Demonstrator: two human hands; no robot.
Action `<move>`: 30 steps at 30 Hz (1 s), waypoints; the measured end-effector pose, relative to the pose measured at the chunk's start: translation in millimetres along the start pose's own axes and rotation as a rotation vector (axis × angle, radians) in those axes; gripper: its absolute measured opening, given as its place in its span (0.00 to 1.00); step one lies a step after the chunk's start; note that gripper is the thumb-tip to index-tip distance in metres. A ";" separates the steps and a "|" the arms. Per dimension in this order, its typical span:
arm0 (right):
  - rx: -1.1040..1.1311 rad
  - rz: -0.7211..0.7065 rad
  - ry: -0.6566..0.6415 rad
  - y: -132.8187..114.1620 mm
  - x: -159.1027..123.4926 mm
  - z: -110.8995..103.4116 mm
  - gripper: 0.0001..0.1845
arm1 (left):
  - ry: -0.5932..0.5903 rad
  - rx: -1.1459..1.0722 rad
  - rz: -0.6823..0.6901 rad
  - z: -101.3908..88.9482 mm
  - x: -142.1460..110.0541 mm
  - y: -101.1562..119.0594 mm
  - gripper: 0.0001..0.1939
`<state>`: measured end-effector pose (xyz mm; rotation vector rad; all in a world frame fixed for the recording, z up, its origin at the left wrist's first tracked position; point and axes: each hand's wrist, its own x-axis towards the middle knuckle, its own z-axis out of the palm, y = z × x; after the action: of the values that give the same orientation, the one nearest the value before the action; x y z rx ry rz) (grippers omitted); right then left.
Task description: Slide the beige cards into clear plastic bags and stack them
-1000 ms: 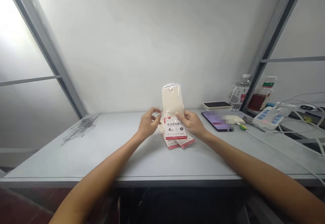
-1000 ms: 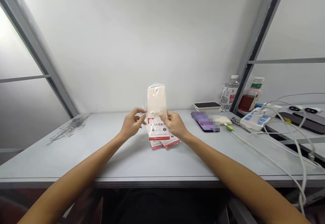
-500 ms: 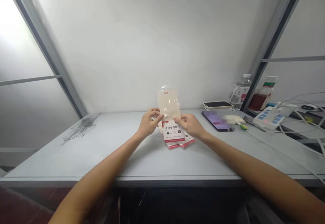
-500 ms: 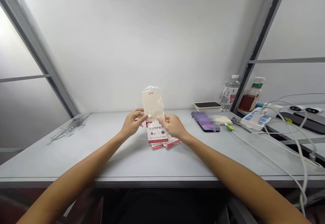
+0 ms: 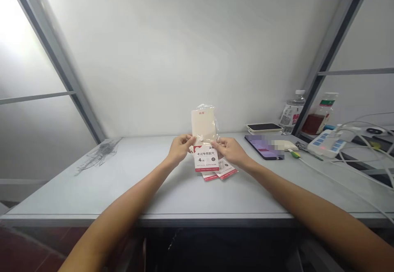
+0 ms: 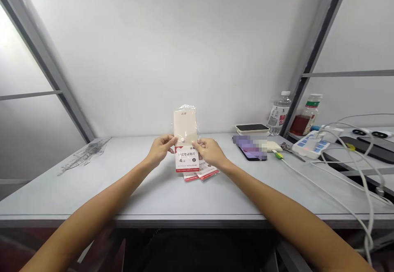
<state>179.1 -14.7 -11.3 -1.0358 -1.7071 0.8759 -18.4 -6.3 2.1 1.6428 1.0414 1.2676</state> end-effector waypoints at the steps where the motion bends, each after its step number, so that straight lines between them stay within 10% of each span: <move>1: 0.015 0.038 -0.014 -0.4 0.7 -0.6 0.20 | 0.005 0.005 -0.009 -0.8 0.2 0.2 0.17; 30: 0.354 0.273 0.033 -2.2 5.4 4.2 0.11 | 0.056 0.022 -0.080 -1.7 3.0 -2.2 0.15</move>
<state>173.4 -11.0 -8.8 -1.0446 -1.3366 1.2760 -19.9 -2.6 1.4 1.5743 1.1475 1.2590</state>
